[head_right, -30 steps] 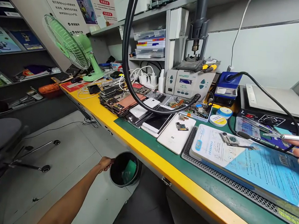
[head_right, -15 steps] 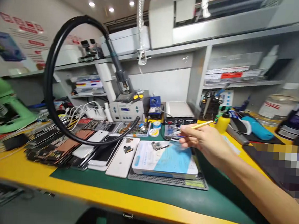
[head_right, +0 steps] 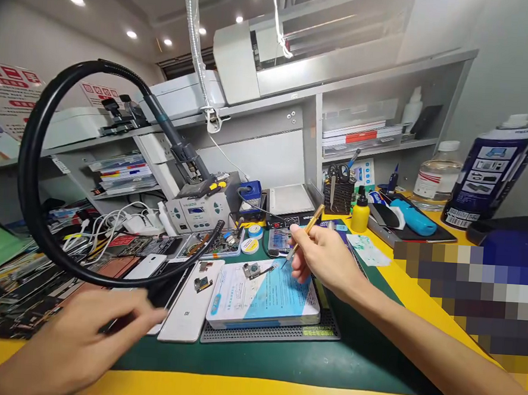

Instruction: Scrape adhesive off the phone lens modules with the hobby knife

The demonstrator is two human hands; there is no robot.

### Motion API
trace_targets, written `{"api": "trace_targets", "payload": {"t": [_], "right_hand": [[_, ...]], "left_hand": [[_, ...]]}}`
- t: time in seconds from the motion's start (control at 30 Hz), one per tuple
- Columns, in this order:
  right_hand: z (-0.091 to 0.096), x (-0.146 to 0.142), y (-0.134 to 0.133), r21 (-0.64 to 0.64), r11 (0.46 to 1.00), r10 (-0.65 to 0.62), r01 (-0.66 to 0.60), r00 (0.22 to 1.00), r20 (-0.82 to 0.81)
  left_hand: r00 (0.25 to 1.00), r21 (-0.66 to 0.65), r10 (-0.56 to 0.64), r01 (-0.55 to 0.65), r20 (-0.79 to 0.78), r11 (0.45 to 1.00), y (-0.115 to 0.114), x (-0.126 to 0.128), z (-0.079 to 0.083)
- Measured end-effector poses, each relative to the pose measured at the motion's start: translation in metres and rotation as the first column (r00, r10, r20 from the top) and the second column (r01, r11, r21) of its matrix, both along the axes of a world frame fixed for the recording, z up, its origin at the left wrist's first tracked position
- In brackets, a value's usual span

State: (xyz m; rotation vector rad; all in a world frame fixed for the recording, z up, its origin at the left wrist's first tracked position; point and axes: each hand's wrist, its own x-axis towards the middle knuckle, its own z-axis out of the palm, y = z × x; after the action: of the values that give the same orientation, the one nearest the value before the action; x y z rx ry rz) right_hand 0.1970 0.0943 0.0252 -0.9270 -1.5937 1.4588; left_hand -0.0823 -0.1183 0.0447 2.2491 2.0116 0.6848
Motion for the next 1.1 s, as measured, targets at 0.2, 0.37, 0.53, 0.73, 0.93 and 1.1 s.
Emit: {"api": "trace_targets", "payload": {"t": [0.2, 0.37, 0.53, 0.73, 0.93, 1.1], "right_hand": [[-0.004, 0.005, -0.002, 0.171, 0.985, -0.047, 0.021, 0.988, 0.150], [-0.009, 0.007, -0.005, 0.282, 0.959, -0.066, -0.024, 0.950, 0.305], [-0.017, 0.008, -0.003, 0.310, 0.949, -0.088, -0.064, 0.887, 0.454], [-0.026, 0.010, -0.003, 0.276, 0.961, -0.082, -0.030, 0.919, 0.385], [-0.025, 0.010, -0.004, -0.084, 0.994, 0.088, -0.073, 0.978, 0.188], [-0.026, 0.013, -0.016, -0.127, 0.988, 0.104, -0.085, 0.984, 0.145]], "left_hand": [[0.981, -0.026, -0.187, 0.186, -0.060, 0.982, 0.107, 0.036, 0.004], [0.969, 0.018, -0.236, 0.238, -0.067, 0.971, 0.126, 0.040, -0.023], [0.967, 0.106, -0.252, 0.254, -0.034, 0.961, 0.127, 0.040, -0.033], [0.972, 0.243, -0.235, 0.228, 0.001, 0.943, 0.132, 0.043, -0.043], [0.959, 0.340, -0.283, 0.256, 0.030, 0.905, 0.127, 0.044, -0.045], [0.945, 0.279, -0.327, 0.309, 0.018, 0.909, 0.121, 0.040, -0.050]]}}
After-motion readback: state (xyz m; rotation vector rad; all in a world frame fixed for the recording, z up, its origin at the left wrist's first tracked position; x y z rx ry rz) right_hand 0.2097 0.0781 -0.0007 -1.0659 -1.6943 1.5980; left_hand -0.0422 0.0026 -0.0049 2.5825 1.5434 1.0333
